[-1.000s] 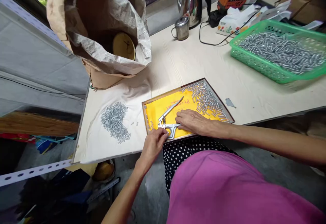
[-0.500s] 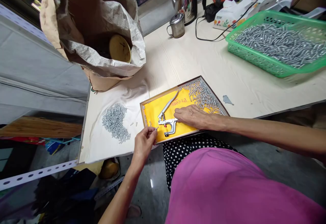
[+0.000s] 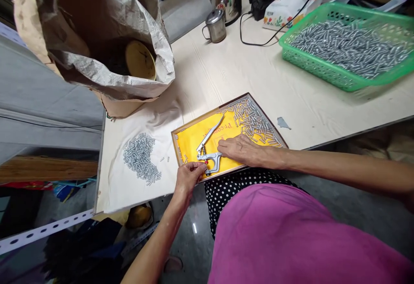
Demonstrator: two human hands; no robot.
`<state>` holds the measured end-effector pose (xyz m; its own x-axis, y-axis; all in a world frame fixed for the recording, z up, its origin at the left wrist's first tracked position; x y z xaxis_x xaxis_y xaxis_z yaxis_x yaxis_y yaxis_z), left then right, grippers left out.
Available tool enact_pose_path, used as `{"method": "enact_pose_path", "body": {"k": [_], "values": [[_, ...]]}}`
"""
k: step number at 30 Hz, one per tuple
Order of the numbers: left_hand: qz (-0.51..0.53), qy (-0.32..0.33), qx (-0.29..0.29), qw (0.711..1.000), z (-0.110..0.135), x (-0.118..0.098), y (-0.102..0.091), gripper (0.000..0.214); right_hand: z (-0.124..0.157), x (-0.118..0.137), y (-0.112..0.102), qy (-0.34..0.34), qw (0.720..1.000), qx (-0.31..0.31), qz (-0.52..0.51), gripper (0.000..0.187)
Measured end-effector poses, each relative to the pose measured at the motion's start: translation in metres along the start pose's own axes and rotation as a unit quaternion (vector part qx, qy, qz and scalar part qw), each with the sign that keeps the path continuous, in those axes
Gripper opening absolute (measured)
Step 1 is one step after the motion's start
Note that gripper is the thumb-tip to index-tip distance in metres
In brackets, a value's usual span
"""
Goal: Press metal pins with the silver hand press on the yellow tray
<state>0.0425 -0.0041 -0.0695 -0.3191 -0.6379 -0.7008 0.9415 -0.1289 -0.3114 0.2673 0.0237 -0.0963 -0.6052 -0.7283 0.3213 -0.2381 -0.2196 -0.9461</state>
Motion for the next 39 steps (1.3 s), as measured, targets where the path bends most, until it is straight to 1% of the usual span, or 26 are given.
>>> {"method": "enact_pose_path", "body": {"k": [4, 8, 13, 16, 19, 21, 22, 23, 26, 27, 28, 29, 32, 36, 37, 38, 39], "values": [[-0.03, -0.008, 0.018, 0.999, -0.003, -0.003, 0.0, 0.049, 0.009, -0.002, 0.009, -0.014, 0.999, -0.036, -0.015, 0.017], [-0.074, -0.009, 0.037, 0.996, -0.005, -0.003, -0.001, 0.049, 0.017, -0.003, 0.015, -0.025, 0.997, -0.066, -0.029, 0.022], [-0.127, -0.015, 0.056, 0.99, -0.005, -0.005, -0.001, 0.049, 0.016, -0.003, 0.019, -0.012, 0.998, -0.038, -0.047, 0.021], [-0.153, -0.013, 0.07, 0.986, -0.004, -0.008, -0.001, 0.05, 0.015, -0.001, 0.019, -0.007, 0.998, -0.038, -0.052, 0.021], [-0.169, -0.014, 0.068, 0.983, -0.004, -0.01, -0.001, 0.048, 0.014, -0.001, 0.014, -0.014, 0.997, -0.049, -0.051, 0.019], [-0.176, -0.018, 0.062, 0.982, -0.004, -0.009, -0.001, 0.048, 0.011, -0.006, 0.006, -0.021, 0.997, -0.046, -0.054, 0.014], [-0.177, -0.019, 0.06, 0.982, -0.005, -0.008, -0.002, 0.047, 0.008, -0.01, 0.001, -0.023, 0.998, -0.043, -0.05, 0.019], [-0.176, -0.02, 0.058, 0.983, -0.005, -0.007, -0.002, 0.048, 0.005, -0.015, -0.005, -0.023, 0.998, -0.042, -0.042, 0.028], [-0.167, -0.018, 0.053, 0.984, -0.005, -0.004, -0.002, 0.048, -0.005, -0.031, -0.019, -0.016, 0.999, -0.047, 0.016, 0.072], [-0.166, -0.018, 0.052, 0.985, -0.005, -0.004, -0.002, 0.047, -0.008, -0.036, -0.021, -0.016, 0.998, -0.044, 0.034, 0.082], [-0.165, -0.019, 0.051, 0.985, -0.005, -0.004, -0.001, 0.047, -0.011, -0.039, -0.023, -0.018, 0.998, -0.035, 0.046, 0.086], [-0.166, -0.02, 0.049, 0.985, -0.005, -0.004, -0.001, 0.046, -0.014, -0.041, -0.024, -0.022, 0.998, -0.023, 0.054, 0.087], [-0.17, -0.021, 0.042, 0.984, -0.005, -0.005, -0.001, 0.043, -0.02, -0.041, -0.023, -0.024, 0.997, 0.008, 0.068, 0.082], [-0.194, -0.017, 0.039, 0.98, -0.004, -0.005, -0.002, 0.036, -0.019, -0.034, -0.023, -0.014, 0.997, 0.014, 0.077, 0.067], [-0.215, -0.007, 0.04, 0.976, -0.003, -0.004, -0.002, 0.034, -0.018, -0.032, -0.023, -0.01, 0.997, 0.013, 0.075, 0.063], [-0.243, 0.016, 0.033, 0.969, -0.001, -0.004, -0.002, 0.032, -0.015, -0.031, -0.023, -0.008, 0.997, 0.011, 0.071, 0.058], [-0.272, 0.056, 0.014, 0.961, 0.002, -0.004, -0.001, 0.031, -0.013, -0.029, -0.022, -0.007, 0.998, 0.007, 0.067, 0.054]]}}
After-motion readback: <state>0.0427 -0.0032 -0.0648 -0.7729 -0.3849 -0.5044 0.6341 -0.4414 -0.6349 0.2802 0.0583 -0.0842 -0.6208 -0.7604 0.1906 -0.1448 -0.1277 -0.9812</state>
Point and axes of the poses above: each hand's wrist, its own z-axis away from the middle knuckle, its own y-axis out of the palm, x = y × z, the point moved 1 cm from there along -z, towards the middle knuckle, and after that the axes turned 2 degrees about -y, right-handed, at the moved point
